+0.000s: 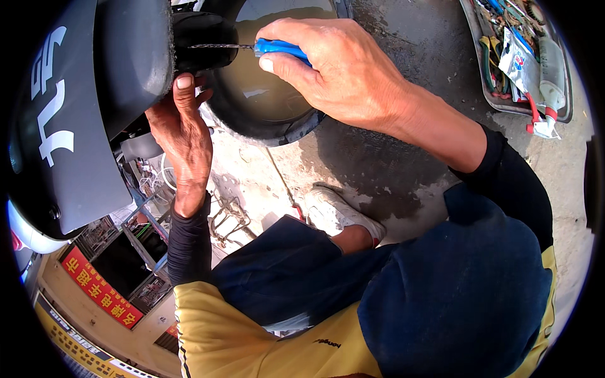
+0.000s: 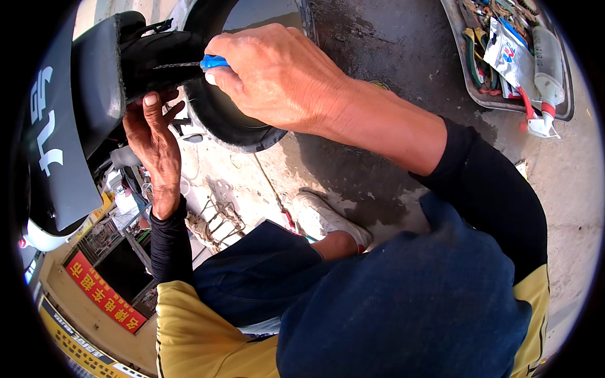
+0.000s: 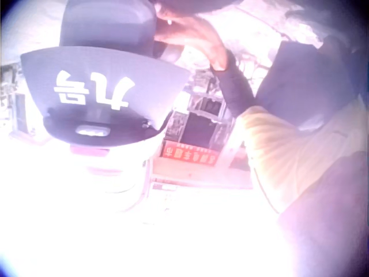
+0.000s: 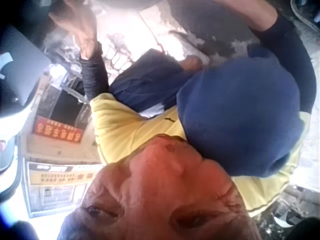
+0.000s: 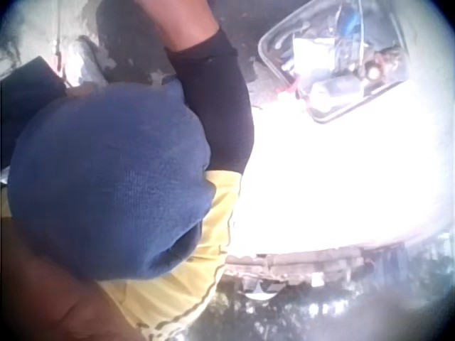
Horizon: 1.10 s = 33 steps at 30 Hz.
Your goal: The person applies sealant to the inner rim of a scooter tire using a screwdriver and a small brush. They then insert a small strip into the tire and pour out the water from the tire into a nearby bucket.
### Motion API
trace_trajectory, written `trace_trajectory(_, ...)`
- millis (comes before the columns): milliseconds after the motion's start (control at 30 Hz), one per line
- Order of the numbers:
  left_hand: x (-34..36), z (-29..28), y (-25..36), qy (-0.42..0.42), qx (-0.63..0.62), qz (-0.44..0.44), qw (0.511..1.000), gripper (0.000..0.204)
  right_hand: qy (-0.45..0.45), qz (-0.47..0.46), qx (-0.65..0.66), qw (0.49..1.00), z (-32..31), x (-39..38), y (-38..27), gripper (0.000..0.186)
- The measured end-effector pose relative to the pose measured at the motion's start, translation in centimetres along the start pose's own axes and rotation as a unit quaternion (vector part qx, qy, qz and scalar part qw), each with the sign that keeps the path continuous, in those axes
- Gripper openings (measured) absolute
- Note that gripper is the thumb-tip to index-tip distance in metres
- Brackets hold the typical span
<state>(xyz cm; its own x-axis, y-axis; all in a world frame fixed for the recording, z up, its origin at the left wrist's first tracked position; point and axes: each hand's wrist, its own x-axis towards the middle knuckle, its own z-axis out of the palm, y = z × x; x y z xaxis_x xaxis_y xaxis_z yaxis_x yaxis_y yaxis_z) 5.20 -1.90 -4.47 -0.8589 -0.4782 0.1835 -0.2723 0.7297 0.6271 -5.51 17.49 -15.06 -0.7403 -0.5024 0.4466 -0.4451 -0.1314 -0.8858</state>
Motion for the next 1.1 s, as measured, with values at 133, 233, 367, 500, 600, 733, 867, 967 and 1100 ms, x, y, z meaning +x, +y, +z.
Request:
trace_trajectory(133,0.4,-0.3,0.4,-0.001,-0.009,0.028,1.0,0.04,0.03,-0.02,0.011,0.999,0.7,-0.3,0.6,0.021)
trace_trajectory(233,0.7,-0.9,0.6,-0.01,0.004,0.019,1.0,0.044,0.027,-0.002,0.02,0.999,1.1,-0.3,0.7,0.022)
trace_trajectory(367,1.2,-1.3,1.0,-0.006,0.01,0.01,1.0,0.052,0.036,0.012,0.056,0.998,1.8,-1.0,0.6,0.023)
trace_trajectory(500,1.1,-1.0,1.5,0.01,0.019,0.008,1.0,0.055,0.038,0.013,0.073,0.997,2.2,-1.2,1.0,0.022)
trace_trajectory(600,1.3,-1.1,1.2,0.022,0.002,0.0,1.0,0.046,0.044,0.016,0.077,0.996,2.2,-1.1,0.8,0.022)
trace_trajectory(733,1.4,-1.3,0.3,0.017,0.036,0.011,0.999,0.051,0.013,0.024,0.072,0.997,2.0,-1.1,0.5,0.023)
trace_trajectory(867,1.2,-1.3,0.5,0.035,0.088,0.024,0.995,0.06,-0.055,-0.006,-0.023,0.998,0.9,0.2,-0.8,0.021)
trace_trajectory(967,1.3,-1.3,0.5,0.04,0.089,0.013,0.995,0.046,-0.06,-0.08,-0.138,0.985,-0.1,0.9,-1.9,0.027)
trace_trajectory(1100,1.2,-1.0,1.1,0.048,0.126,0.006,0.991,0.042,-0.074,-0.178,-0.239,0.952,-0.2,1.7,-2.8,0.028)
